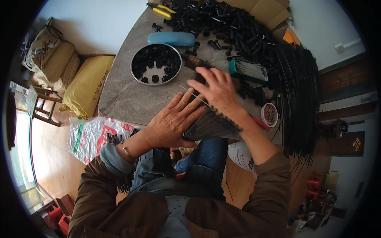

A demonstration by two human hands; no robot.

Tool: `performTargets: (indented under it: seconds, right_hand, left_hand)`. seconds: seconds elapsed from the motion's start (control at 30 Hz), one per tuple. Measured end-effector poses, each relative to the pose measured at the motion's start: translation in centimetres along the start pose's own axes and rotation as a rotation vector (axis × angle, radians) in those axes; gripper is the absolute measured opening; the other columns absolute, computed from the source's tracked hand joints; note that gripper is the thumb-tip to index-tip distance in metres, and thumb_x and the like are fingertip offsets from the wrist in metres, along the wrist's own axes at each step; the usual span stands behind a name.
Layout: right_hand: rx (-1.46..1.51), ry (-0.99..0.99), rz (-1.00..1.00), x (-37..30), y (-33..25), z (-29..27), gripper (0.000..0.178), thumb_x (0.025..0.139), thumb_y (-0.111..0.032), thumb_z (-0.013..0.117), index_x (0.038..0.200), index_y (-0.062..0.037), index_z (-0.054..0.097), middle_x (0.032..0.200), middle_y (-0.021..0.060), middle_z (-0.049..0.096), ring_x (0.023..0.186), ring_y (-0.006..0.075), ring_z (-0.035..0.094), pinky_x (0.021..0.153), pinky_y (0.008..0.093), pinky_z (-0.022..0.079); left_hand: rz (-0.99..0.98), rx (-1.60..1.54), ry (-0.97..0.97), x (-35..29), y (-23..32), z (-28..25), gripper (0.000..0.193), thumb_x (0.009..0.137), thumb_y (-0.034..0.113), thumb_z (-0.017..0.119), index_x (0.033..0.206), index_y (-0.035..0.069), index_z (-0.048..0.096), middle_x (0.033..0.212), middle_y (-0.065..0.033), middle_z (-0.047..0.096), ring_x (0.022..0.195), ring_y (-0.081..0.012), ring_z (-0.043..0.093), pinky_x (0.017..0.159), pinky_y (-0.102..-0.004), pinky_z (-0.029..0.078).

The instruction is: The recorder is assembling umbrella ribs by inserting thin metal rods into plastic connectors and using wire cutters to secure them.

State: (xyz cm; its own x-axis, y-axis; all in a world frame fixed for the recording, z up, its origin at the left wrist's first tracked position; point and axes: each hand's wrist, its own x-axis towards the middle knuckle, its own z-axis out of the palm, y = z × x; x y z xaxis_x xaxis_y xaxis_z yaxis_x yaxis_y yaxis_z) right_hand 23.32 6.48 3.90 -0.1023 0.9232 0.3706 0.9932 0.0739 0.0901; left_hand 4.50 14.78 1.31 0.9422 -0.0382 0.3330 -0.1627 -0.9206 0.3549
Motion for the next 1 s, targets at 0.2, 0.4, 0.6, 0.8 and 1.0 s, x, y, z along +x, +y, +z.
performTargets:
  seconds: [0.2, 0.4, 0.6, 0.8, 1.0]
  right_hand:
    - [-0.01, 0.08, -0.127, -0.2, 1.3, 0.7, 0.035, 0.085, -0.029, 0.055, 0.117, -0.0148, 0.057, 0.13, 0.0041, 0.05, 0.126, 0.0256, 0.041, 0.102, 0.0496, 0.028]
    - [1.755, -0.509, 0.166, -2.5, -8.4, -9.5, 0.029, 0.091, -0.029, 0.057, 0.1, -0.0023, 0.059, 0.094, 0.0082, 0.065, 0.089, 0.0163, 0.06, 0.081, 0.0291, 0.045]
    - [1.732, -1.007, 0.258, -7.0, -7.2, -5.7, 0.017, 0.087, -0.008, 0.058, 0.099, 0.0045, 0.057, 0.079, 0.0064, 0.066, 0.074, 0.0134, 0.064, 0.068, 0.0269, 0.051]
    - [1.323, -1.302, 0.087, -11.1, -7.9, -2.8, 0.018, 0.084, -0.014, 0.062, 0.091, 0.0032, 0.062, 0.08, 0.0104, 0.069, 0.066, 0.0165, 0.064, 0.065, 0.032, 0.05]
    - [0.988, -1.478, -0.156, -10.9, -10.8, -2.9, 0.02, 0.082, -0.013, 0.06, 0.097, 0.0007, 0.06, 0.082, 0.014, 0.068, 0.069, 0.0232, 0.065, 0.069, 0.0348, 0.049]
  left_hand:
    - [0.293, 0.017, -0.015, -0.7, -0.1, -2.9, 0.063, 0.076, 0.037, 0.071, 0.13, 0.011, 0.051, 0.15, -0.0112, 0.028, 0.14, -0.0405, 0.016, 0.113, -0.0525, 0.012]
    - [0.153, -0.328, 0.695, 2.0, 4.1, -17.2, 0.037, 0.089, 0.022, 0.06, 0.117, -0.002, 0.061, 0.13, -0.0118, 0.056, 0.104, -0.0199, 0.061, 0.088, -0.032, 0.048]
    - [-0.638, -1.278, 0.366, -8.4, 4.2, -7.7, 0.042, 0.098, 0.034, 0.045, 0.115, -0.001, 0.058, 0.096, -0.0093, 0.067, 0.086, -0.0187, 0.065, 0.073, -0.0293, 0.052]
    - [-0.062, 0.024, 0.081, -6.8, 14.8, -3.0, 0.037, 0.079, 0.013, 0.071, 0.111, -0.002, 0.061, 0.094, -0.0183, 0.066, 0.085, -0.026, 0.066, 0.076, -0.0361, 0.051]
    - [-0.771, -1.194, -0.783, -8.7, 11.6, 4.9, 0.027, 0.095, 0.022, 0.052, 0.106, -0.002, 0.059, 0.079, -0.0086, 0.062, 0.065, -0.0174, 0.062, 0.062, -0.0275, 0.049]
